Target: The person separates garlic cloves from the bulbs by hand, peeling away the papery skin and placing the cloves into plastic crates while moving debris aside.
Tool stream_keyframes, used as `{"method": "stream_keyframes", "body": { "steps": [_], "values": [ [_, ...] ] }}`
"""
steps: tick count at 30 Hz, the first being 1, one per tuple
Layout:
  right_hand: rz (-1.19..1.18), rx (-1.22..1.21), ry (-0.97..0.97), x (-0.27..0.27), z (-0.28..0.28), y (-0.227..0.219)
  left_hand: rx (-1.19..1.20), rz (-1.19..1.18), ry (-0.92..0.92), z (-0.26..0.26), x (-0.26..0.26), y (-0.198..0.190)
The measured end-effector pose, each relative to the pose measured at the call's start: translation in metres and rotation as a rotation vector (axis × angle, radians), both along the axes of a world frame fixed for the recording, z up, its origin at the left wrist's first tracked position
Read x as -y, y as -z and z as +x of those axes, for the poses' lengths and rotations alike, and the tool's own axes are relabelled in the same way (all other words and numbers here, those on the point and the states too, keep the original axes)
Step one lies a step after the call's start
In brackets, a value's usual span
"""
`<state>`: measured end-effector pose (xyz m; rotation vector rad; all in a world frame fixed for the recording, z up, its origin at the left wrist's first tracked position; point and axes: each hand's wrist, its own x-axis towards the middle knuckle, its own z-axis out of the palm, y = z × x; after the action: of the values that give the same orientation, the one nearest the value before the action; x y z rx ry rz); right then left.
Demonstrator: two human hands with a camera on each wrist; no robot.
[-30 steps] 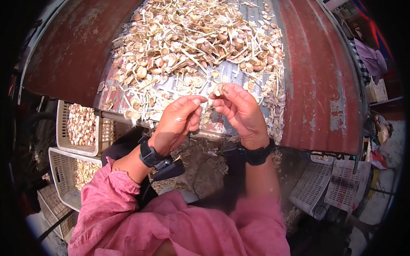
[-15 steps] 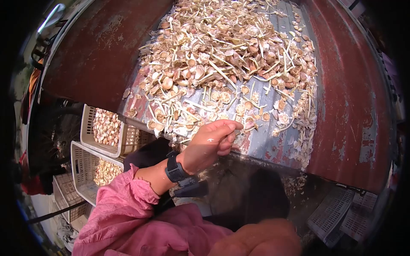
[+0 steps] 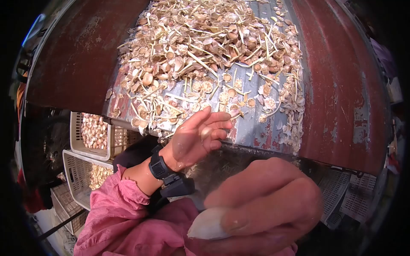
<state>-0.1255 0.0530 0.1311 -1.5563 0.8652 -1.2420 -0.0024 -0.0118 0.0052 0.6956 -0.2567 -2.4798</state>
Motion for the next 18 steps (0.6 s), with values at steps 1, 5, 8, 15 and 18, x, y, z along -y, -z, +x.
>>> {"method": "stream_keyframes", "body": {
  "steps": [1,5,8,15,18],
  "values": [
    [-0.011,-0.176,0.215,0.004,0.003,0.005,-0.08,0.089,-0.017,0.0,0.003,-0.004],
    [-0.027,-0.489,0.439,0.054,-0.021,0.072,-0.289,0.221,-0.16,0.007,0.009,0.018],
    [0.094,-0.617,0.745,0.099,-0.099,0.103,-0.156,0.159,-0.184,0.009,0.009,0.01],
    [0.633,-0.876,0.407,0.133,-0.131,0.131,-0.046,0.045,-0.204,0.01,0.014,0.009],
    [0.472,-0.976,0.467,0.114,-0.125,0.136,-0.049,0.021,-0.198,0.011,0.012,0.012]
  ]
}}
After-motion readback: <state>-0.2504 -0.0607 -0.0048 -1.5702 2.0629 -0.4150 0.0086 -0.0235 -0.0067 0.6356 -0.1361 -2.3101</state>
